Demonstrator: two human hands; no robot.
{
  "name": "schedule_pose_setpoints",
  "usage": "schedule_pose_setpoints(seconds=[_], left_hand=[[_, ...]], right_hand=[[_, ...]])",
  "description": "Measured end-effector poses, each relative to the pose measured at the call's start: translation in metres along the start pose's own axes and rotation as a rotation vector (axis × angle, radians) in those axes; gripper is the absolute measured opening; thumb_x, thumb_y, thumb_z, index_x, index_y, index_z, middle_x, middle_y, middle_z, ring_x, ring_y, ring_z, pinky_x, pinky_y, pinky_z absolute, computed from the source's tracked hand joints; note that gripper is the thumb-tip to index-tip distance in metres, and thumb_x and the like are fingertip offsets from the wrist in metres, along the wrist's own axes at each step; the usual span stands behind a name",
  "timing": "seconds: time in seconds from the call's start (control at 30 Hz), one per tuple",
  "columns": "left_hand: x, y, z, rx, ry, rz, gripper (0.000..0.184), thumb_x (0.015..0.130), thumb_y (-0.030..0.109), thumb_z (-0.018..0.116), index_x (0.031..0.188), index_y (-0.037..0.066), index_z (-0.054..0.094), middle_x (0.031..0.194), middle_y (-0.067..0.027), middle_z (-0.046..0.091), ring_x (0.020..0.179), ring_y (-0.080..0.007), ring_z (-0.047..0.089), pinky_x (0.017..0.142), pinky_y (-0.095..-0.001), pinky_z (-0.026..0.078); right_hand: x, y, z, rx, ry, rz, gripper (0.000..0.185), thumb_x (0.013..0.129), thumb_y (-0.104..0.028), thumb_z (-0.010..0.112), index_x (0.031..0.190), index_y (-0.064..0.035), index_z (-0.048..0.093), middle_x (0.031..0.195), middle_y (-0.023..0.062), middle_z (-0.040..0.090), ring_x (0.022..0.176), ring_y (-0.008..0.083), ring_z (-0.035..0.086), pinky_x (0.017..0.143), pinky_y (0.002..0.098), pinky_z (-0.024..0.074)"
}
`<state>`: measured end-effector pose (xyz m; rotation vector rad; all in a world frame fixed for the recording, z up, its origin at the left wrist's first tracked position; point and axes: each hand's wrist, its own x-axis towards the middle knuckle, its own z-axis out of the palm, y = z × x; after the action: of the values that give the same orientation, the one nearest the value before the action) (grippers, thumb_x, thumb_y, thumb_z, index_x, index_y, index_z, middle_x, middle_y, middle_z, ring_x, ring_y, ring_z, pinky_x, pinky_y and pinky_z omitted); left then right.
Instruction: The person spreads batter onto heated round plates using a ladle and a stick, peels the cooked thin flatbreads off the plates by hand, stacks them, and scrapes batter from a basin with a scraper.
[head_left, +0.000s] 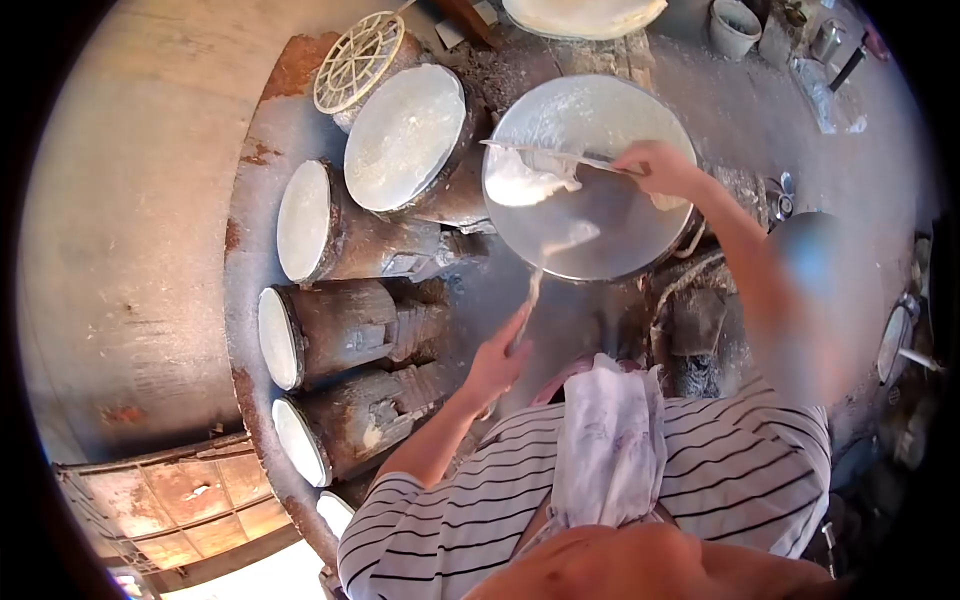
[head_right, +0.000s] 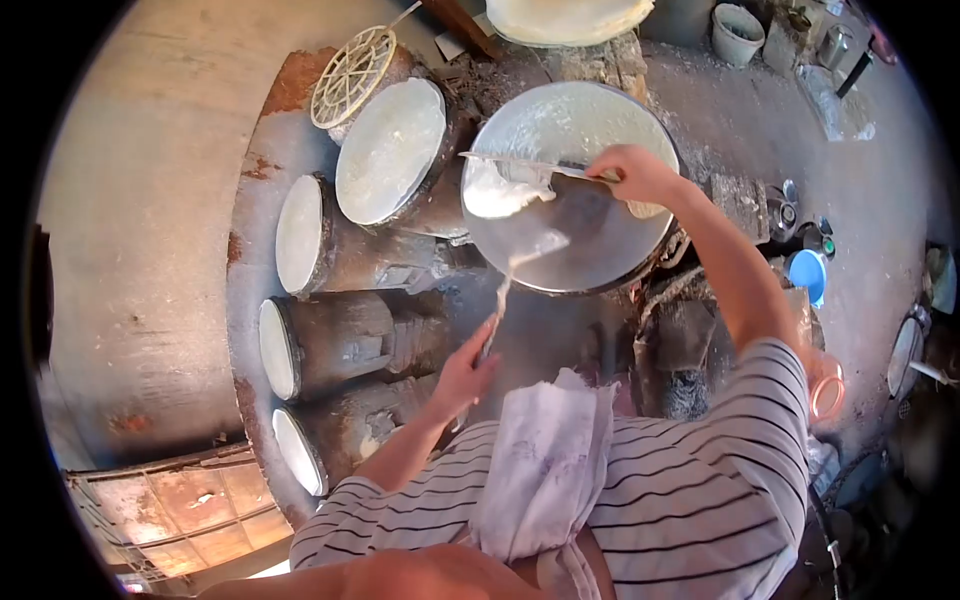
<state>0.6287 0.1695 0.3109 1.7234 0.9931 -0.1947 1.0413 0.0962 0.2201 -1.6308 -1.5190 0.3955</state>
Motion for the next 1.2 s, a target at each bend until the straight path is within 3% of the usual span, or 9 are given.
schedule_pose_setpoints(seconds=[0.2, 0.3, 0.43, 0.53, 0.73, 0.8, 0.87, 1.07, 1.2], left_hand=[[0.006, -0.028, -0.029, 0.041, 0.220, 0.427, 0.057, 0.092, 0.011, 0.050, 0.145, 0.013, 0.029, 0.056, 0.0027, 0.045, 0.039, -0.0053, 0.039, 0.035, -0.0220, 0.033], [0.031, 0.005, -0.030, -0.476, 0.227, 0.074, 0.058, 0.093, 0.006, 0.047, 0.146, 0.013, 0.023, 0.051, 0.0025, 0.042, 0.036, -0.0060, 0.038, 0.032, -0.0233, 0.030], [0.020, -0.010, -0.008, -0.347, 0.077, 0.108, 0.057, 0.096, 0.008, 0.044, 0.147, 0.013, 0.020, 0.053, 0.0025, 0.035, 0.037, -0.0072, 0.033, 0.034, -0.0238, 0.031], [0.022, -0.014, -0.005, -0.390, 0.063, 0.112, 0.058, 0.095, 0.007, 0.045, 0.147, 0.014, 0.020, 0.053, 0.0024, 0.035, 0.036, -0.0071, 0.032, 0.034, -0.0236, 0.030], [-0.009, -0.018, -0.030, -0.414, 0.010, 0.191, 0.059, 0.094, 0.005, 0.045, 0.147, 0.015, 0.021, 0.053, 0.0029, 0.038, 0.037, -0.0056, 0.035, 0.034, -0.0226, 0.031], [-0.022, -0.022, -0.063, -0.410, 0.032, 0.288, 0.058, 0.095, 0.003, 0.041, 0.147, 0.014, 0.020, 0.053, 0.0014, 0.038, 0.035, -0.0064, 0.034, 0.033, -0.0223, 0.032], [-0.016, -0.026, -0.102, -0.299, 0.050, 0.493, 0.058, 0.096, 0.004, 0.040, 0.148, 0.016, 0.016, 0.053, 0.0014, 0.037, 0.036, -0.0060, 0.034, 0.033, -0.0219, 0.032], [-0.005, -0.035, -0.173, -0.517, -0.083, 0.666, 0.058, 0.097, 0.009, 0.043, 0.148, 0.011, 0.015, 0.055, 0.0021, 0.040, 0.038, -0.0042, 0.035, 0.034, -0.0206, 0.032], [-0.015, -0.057, -0.211, -0.567, -0.204, 0.625, 0.058, 0.097, 0.010, 0.044, 0.147, 0.010, 0.014, 0.055, 0.0027, 0.039, 0.037, -0.0041, 0.034, 0.034, -0.0207, 0.032]], right_hand=[[-0.050, -0.034, -0.040, 0.101, -0.213, 0.182, 0.031, 0.067, -0.002, 0.066, 0.098, -0.0068, 0.069, 0.095, 0.0089, 0.066, 0.072, 0.0188, 0.060, 0.061, 0.0308, 0.0482], [-0.073, -0.038, -0.024, 0.033, -0.036, 0.243, 0.033, 0.065, 0.000, 0.066, 0.098, -0.0056, 0.068, 0.095, 0.0084, 0.066, 0.077, 0.0196, 0.061, 0.064, 0.0309, 0.0495], [-0.103, -0.065, -0.001, -0.032, -0.048, 0.065, 0.041, 0.061, 0.005, 0.061, 0.101, -0.0024, 0.065, 0.097, 0.0107, 0.065, 0.088, 0.0246, 0.063, 0.077, 0.0332, 0.0501], [-0.117, -0.092, 0.000, 0.089, 0.120, 0.490, 0.041, 0.061, 0.007, 0.059, 0.101, -0.0019, 0.065, 0.099, 0.0123, 0.065, 0.092, 0.0271, 0.062, 0.082, 0.0341, 0.0490], [-0.163, -0.173, 0.055, -0.346, 0.148, 0.230, 0.036, 0.064, 0.007, 0.056, 0.096, -0.0056, 0.067, 0.096, 0.0070, 0.064, 0.092, 0.0279, 0.059, 0.079, 0.0361, 0.0504], [-0.191, -0.196, 0.093, -0.201, 0.327, 0.392, 0.034, 0.069, 0.007, 0.057, 0.100, -0.0039, 0.065, 0.095, 0.0058, 0.064, 0.084, 0.0201, 0.061, 0.073, 0.0322, 0.0513], [-0.154, -0.213, 0.176, 0.435, 0.520, 0.773, 0.034, 0.076, 0.006, 0.058, 0.109, -0.0038, 0.059, 0.096, 0.0059, 0.064, 0.075, 0.0126, 0.059, 0.067, 0.0284, 0.0507], [0.054, -0.192, 0.378, 1.074, 0.848, 0.683, 0.034, 0.093, -0.012, 0.050, 0.125, -0.0147, 0.041, 0.080, 0.0048, 0.058, 0.053, 0.0094, 0.050, 0.042, 0.0238, 0.0379], [0.032, -0.237, 0.403, 1.287, 1.043, 0.710, 0.034, 0.096, -0.018, 0.048, 0.128, -0.0225, 0.039, 0.074, -0.0005, 0.046, 0.048, 0.0062, 0.036, 0.040, 0.0212, 0.0303]])
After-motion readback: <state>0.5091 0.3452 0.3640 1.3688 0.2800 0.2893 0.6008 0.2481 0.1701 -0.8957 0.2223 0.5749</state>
